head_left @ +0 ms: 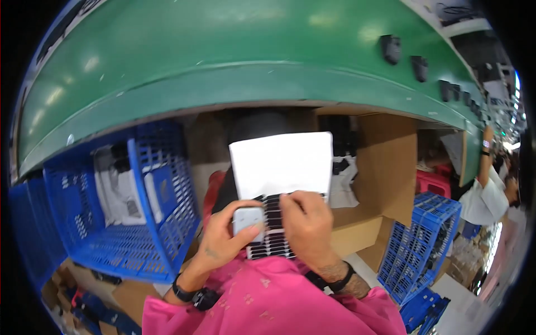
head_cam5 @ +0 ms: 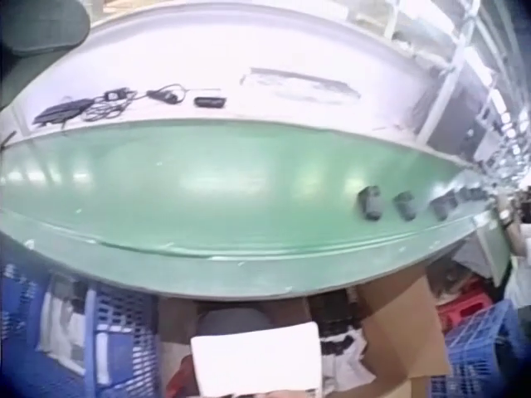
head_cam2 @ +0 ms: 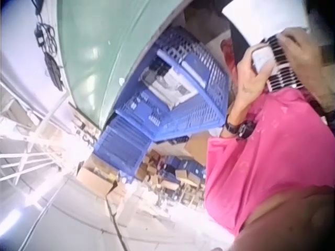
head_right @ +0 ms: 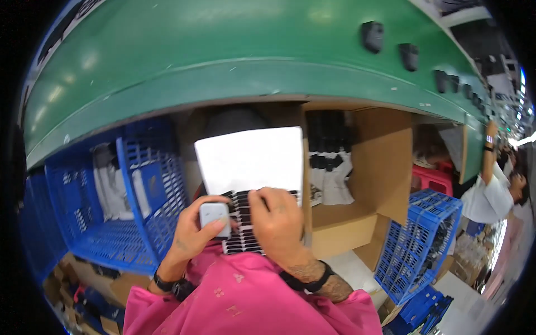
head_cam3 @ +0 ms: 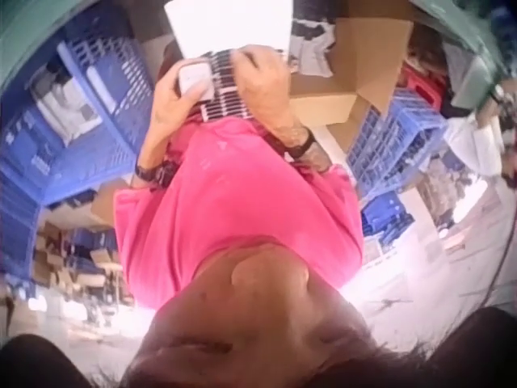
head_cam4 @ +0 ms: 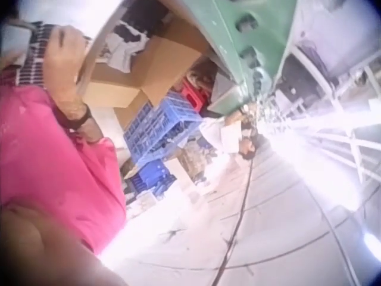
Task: The person picks up a mouse from a blue crate, peels a sticker from a sheet, and applies it to the bottom of the mouse. They then place the mouse onto a green conveyor belt and repeat the process.
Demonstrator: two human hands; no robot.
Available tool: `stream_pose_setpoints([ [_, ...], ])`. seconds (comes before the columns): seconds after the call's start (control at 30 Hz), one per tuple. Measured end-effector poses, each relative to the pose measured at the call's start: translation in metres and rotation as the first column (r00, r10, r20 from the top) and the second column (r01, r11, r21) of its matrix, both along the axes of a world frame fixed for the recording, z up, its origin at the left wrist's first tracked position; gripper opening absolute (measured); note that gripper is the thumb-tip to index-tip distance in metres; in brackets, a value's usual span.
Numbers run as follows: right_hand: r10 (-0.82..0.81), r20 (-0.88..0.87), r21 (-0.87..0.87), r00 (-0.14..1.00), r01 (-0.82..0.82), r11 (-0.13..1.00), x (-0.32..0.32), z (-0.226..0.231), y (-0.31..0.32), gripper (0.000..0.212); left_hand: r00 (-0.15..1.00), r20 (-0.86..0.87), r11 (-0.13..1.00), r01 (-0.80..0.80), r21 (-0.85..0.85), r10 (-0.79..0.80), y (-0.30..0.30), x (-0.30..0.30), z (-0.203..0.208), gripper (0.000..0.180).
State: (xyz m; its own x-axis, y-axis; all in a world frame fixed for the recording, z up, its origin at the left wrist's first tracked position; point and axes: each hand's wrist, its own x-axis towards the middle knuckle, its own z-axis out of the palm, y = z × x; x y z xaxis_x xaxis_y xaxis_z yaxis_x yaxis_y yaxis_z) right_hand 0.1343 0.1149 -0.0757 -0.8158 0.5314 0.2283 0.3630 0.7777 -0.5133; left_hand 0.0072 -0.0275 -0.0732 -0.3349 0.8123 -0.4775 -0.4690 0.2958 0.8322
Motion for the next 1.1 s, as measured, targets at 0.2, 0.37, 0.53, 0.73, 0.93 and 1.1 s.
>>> stream_pose_setpoints([
  [0.2, -0.087, -0.052, -0.228, 0.995, 0.073, 0.971, 0.005, -0.005, 0.01, 0.015, 0.993, -0.111, 0.999, 0.034, 0.023, -0.031, 0.004, 0.002, -0.012, 0.041],
  [0.37, -0.174, -0.059, -0.477, 0.983, 0.125, 0.87, 0.012, 0.009, 0.01, 0.01, 0.958, -0.287, 1.0, -0.011, -0.003, 0.01, 0.013, 0.005, -0.002, 0.046],
  [0.53, -0.206, -0.094, -0.662, 0.974, 0.093, 0.743, 0.013, 0.013, 0.02, 0.008, 0.769, -0.514, 0.919, -0.375, 0.118, 0.38, -0.009, 0.007, 0.001, 0.04],
  [0.73, -0.315, -0.21, -0.903, 0.926, -0.06, 0.426, 0.014, 0.052, 0.02, 0.008, 0.968, -0.224, 0.993, -0.097, 0.06, 0.108, 0.02, 0.008, 0.027, 0.041],
  [0.93, -0.377, -0.19, -0.982, 0.907, -0.172, 0.082, 0.0, 0.087, 0.015, 0.004, 0.964, -0.265, 0.996, 0.058, 0.067, -0.038, 0.038, 0.009, 0.053, 0.037],
  [1.1, -0.429, -0.153, -0.987, 0.89, -0.162, 0.016, -0.003, 0.084, 0.015, 0.004, 0.965, -0.25, 0.982, 0.113, 0.15, -0.073, 0.042, 0.011, 0.052, 0.038],
])
